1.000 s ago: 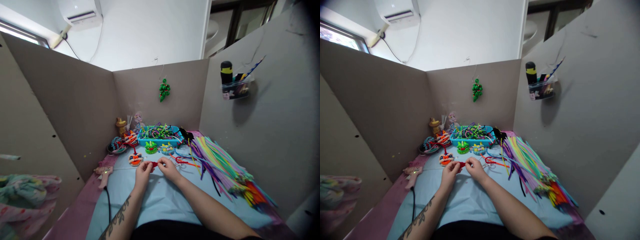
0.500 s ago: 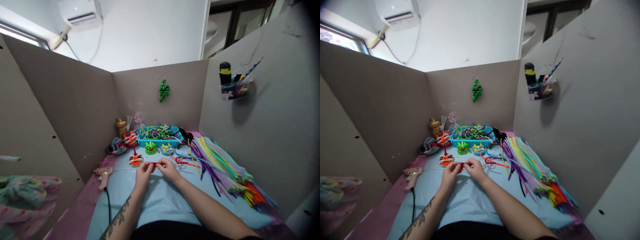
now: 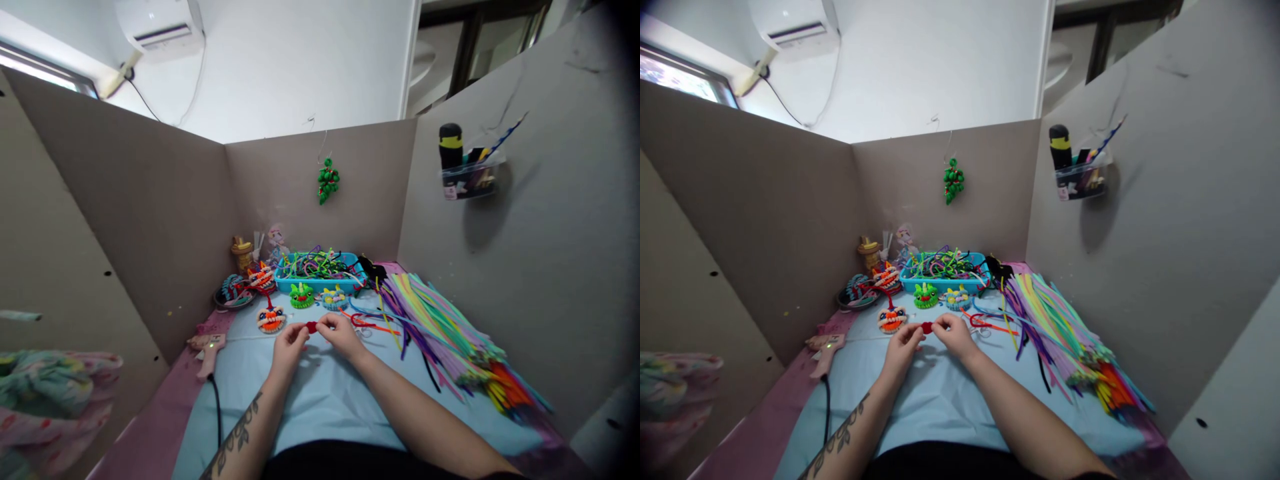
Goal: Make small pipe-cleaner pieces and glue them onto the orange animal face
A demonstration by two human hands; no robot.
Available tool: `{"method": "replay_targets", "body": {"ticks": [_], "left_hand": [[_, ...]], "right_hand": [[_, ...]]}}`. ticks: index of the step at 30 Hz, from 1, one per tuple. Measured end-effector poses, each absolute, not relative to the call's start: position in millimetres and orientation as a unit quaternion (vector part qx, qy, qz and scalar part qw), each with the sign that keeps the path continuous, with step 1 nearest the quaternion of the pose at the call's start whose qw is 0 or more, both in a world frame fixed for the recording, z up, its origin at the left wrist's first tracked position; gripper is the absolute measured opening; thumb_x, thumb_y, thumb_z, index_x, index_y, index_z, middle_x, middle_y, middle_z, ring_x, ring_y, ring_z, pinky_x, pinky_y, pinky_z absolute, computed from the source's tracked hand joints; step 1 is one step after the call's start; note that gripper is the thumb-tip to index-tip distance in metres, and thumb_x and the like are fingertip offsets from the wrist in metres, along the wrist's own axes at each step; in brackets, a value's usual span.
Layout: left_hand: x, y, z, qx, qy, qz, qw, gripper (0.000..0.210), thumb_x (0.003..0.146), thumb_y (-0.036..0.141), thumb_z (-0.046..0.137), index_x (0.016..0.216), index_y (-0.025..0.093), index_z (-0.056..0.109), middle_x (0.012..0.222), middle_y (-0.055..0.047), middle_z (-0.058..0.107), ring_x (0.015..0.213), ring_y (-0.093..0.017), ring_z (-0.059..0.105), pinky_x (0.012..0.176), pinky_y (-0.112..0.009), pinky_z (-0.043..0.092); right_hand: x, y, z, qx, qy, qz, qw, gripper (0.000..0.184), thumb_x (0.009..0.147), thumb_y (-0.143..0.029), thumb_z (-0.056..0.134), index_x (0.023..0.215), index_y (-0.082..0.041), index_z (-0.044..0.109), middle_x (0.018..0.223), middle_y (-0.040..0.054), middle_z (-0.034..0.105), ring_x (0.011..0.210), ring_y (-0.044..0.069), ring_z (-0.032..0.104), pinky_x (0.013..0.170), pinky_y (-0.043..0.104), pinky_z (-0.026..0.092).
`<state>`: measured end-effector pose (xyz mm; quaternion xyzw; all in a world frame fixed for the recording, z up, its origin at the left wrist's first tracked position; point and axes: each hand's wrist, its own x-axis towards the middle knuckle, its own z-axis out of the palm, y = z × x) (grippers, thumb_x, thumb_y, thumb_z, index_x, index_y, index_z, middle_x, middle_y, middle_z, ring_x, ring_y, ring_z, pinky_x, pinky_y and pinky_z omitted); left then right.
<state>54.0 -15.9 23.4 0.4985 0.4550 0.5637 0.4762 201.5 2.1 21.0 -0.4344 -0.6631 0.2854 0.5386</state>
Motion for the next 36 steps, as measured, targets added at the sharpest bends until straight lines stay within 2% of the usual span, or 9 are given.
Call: {"method": "replay_targets", "body": {"ticks": [8, 13, 17, 23, 28, 32, 36], "left_hand": [[48.1, -13.5, 15.9, 0.575, 0.452, 0.569, 0.376, 0.026, 0.069, 0.039, 0.062, 0.076, 0.015, 0.064, 0.063, -0.002, 0.061, 0.058, -0.014, 0.057, 0.040, -0.018, 0.040], [48.6, -12.0, 9.5, 0.604, 0.415, 0.581, 0.354, 0.020, 0.074, 0.034, 0.059, 0.083, 0.016, 0.063, 0.075, -0.005, 0.065, 0.070, -0.016, 0.062, 0.059, -0.024, 0.049], [47.9, -13.6, 10.2, 0.635, 0.401, 0.588, 0.299, 0.016, 0.076, 0.029, 0.058, 0.085, 0.017, 0.063, 0.081, -0.006, 0.065, 0.076, -0.017, 0.061, 0.068, -0.026, 0.048], [47.1, -18.7, 17.6, 0.668, 0.389, 0.594, 0.222, 0.010, 0.078, 0.025, 0.055, 0.078, 0.018, 0.062, 0.084, -0.005, 0.063, 0.083, -0.017, 0.058, 0.074, -0.027, 0.045], [48.5, -20.6, 18.3, 0.671, 0.397, 0.586, 0.220, 0.013, 0.081, 0.025, 0.050, 0.074, 0.018, 0.059, 0.079, -0.004, 0.060, 0.077, -0.016, 0.056, 0.070, -0.026, 0.045], [49.9, -19.1, 13.3, 0.655, 0.405, 0.586, 0.253, 0.013, 0.082, 0.027, 0.049, 0.079, 0.018, 0.058, 0.080, -0.004, 0.058, 0.072, -0.014, 0.056, 0.062, -0.025, 0.046], [50.0, -17.7, 10.4, 0.646, 0.404, 0.590, 0.268, 0.013, 0.081, 0.027, 0.051, 0.085, 0.018, 0.059, 0.083, -0.004, 0.060, 0.073, -0.015, 0.057, 0.062, -0.025, 0.048]], "right_hand": [[200.1, -5.3, 25.0, -0.377, -0.726, 0.202, 0.539, 0.011, 0.076, -0.018, 0.057, 0.070, -0.018, 0.066, 0.067, 0.0028, 0.060, 0.066, 0.015, 0.054, 0.058, 0.025, 0.041], [201.6, -3.5, 23.1, -0.353, -0.713, 0.203, 0.571, 0.009, 0.076, -0.021, 0.058, 0.078, -0.019, 0.067, 0.072, 0.0041, 0.063, 0.070, 0.016, 0.057, 0.062, 0.026, 0.045], [201.4, -3.7, 23.7, -0.341, -0.705, 0.212, 0.585, 0.008, 0.076, -0.021, 0.059, 0.078, -0.019, 0.067, 0.074, 0.0041, 0.063, 0.071, 0.016, 0.057, 0.063, 0.027, 0.046], [199.4, -5.0, 23.8, -0.306, -0.707, 0.238, 0.591, 0.008, 0.077, -0.021, 0.059, 0.078, -0.020, 0.067, 0.077, 0.0048, 0.063, 0.074, 0.016, 0.058, 0.066, 0.028, 0.048], [196.1, -7.8, 23.8, -0.296, -0.707, 0.249, 0.592, 0.008, 0.077, -0.020, 0.058, 0.079, -0.020, 0.066, 0.079, 0.0050, 0.063, 0.077, 0.016, 0.058, 0.067, 0.028, 0.049], [194.7, -10.6, 25.5, -0.308, -0.706, 0.251, 0.586, 0.006, 0.076, -0.019, 0.058, 0.077, -0.019, 0.064, 0.078, 0.0050, 0.062, 0.077, 0.016, 0.058, 0.066, 0.027, 0.048], [195.0, -10.6, 25.4, -0.335, -0.698, 0.250, 0.582, 0.006, 0.076, -0.018, 0.057, 0.076, -0.018, 0.063, 0.078, 0.0049, 0.061, 0.074, 0.016, 0.057, 0.064, 0.026, 0.048]]}}
